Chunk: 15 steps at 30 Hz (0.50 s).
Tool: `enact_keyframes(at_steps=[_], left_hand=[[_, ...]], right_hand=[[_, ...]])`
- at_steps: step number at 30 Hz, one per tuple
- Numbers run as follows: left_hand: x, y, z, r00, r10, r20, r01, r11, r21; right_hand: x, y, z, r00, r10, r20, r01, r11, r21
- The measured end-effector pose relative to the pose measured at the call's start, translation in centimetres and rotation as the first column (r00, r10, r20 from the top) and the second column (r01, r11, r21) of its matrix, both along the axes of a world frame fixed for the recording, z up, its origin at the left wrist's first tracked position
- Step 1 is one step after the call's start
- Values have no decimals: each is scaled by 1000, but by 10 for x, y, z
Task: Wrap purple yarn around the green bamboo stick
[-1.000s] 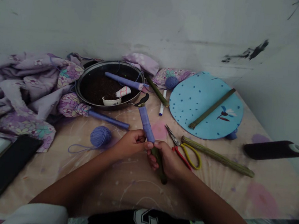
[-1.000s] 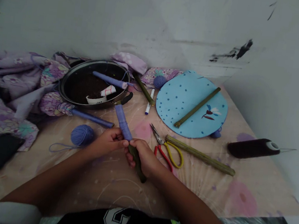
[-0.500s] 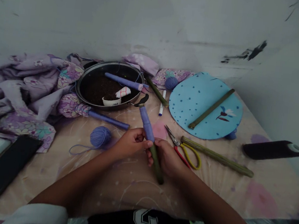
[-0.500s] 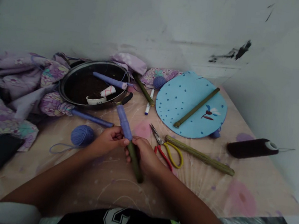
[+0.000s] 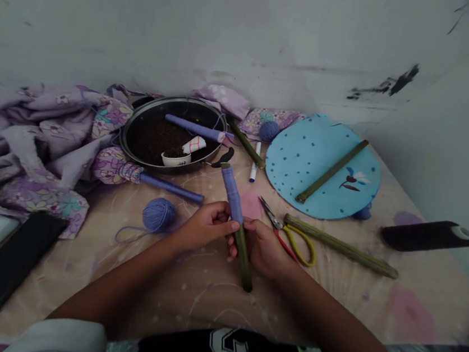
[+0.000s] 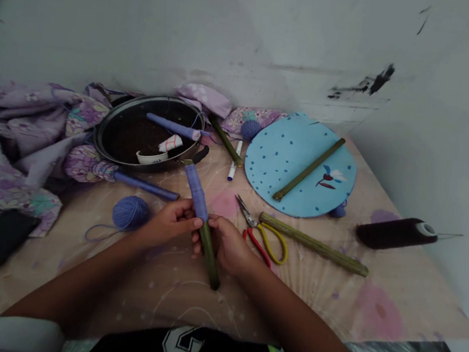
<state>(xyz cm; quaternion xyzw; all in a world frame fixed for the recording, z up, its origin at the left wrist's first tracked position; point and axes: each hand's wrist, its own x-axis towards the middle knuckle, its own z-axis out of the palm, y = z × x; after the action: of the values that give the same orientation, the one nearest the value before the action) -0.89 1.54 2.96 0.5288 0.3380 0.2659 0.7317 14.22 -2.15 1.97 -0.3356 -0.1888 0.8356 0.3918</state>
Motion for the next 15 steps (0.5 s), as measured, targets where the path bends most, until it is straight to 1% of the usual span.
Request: enact_keyframes(at_steps=[4,8,10,15], left_hand=[[0,4,-1,990,96,-106,-86,991,101],[0,5,-4,975,137,-177,-106,979,174],[0,4,-4,980,117,-160,-93,984,154],[0,3,-1,1000,4,19,-4,1000,3]], right_hand=[[-3,-1,3,994,-88,64,88,996,6],[-3,-1,4,986,-123,113,126,992,-20],[-2,0,4,989,-110,101,116,992,-57],[2,2,3,1000,-11,-19,8,985,-172]])
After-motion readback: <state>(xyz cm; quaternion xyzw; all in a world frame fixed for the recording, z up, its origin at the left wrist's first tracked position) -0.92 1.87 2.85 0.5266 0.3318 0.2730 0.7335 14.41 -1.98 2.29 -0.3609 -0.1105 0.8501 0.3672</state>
